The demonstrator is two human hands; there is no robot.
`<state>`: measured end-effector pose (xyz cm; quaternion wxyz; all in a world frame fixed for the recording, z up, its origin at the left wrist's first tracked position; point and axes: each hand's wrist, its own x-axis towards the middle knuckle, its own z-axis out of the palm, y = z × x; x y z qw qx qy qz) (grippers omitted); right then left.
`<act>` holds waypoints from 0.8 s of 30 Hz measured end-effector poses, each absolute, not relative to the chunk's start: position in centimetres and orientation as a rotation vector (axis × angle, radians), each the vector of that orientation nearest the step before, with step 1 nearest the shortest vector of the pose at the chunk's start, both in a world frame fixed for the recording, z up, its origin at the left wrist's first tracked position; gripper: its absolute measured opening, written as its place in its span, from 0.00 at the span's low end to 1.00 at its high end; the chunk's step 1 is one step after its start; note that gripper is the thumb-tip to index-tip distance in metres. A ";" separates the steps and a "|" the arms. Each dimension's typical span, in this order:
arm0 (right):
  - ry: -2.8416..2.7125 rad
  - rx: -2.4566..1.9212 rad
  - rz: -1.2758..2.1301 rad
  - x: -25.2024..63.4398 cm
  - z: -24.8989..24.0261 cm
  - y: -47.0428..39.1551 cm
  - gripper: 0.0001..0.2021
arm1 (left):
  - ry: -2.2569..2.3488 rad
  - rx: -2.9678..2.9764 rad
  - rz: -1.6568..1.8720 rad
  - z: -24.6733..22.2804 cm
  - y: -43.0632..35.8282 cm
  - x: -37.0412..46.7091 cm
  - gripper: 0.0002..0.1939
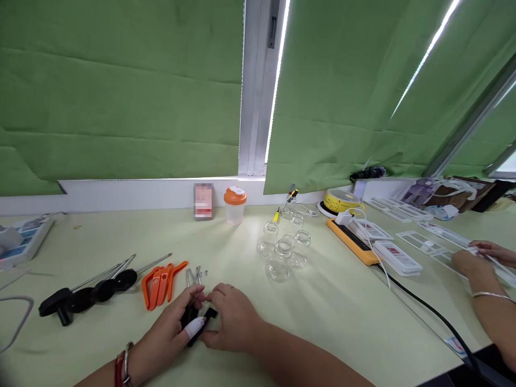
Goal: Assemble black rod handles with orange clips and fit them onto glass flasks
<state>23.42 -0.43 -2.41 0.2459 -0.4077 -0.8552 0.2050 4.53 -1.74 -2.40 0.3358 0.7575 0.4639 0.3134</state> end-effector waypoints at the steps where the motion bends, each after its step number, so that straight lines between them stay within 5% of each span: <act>1: -2.344 -1.096 0.565 23.5 -2.5 -0.3 0.28 | 1.211 1.989 0.817 -2.5 -1.8 4.5 0.24; 8: -2.450 -1.040 0.594 24.1 -1.9 0.6 0.11 | 1.173 2.162 0.733 -0.6 -1.4 2.7 0.25; 16: -2.586 -0.988 0.523 25.9 -1.0 1.7 0.11 | 0.876 2.417 0.333 0.1 -0.8 -1.4 0.41; 24: -2.632 -0.982 0.502 26.2 -0.6 2.4 0.13 | 0.817 2.364 0.471 -2.3 -0.8 1.0 0.41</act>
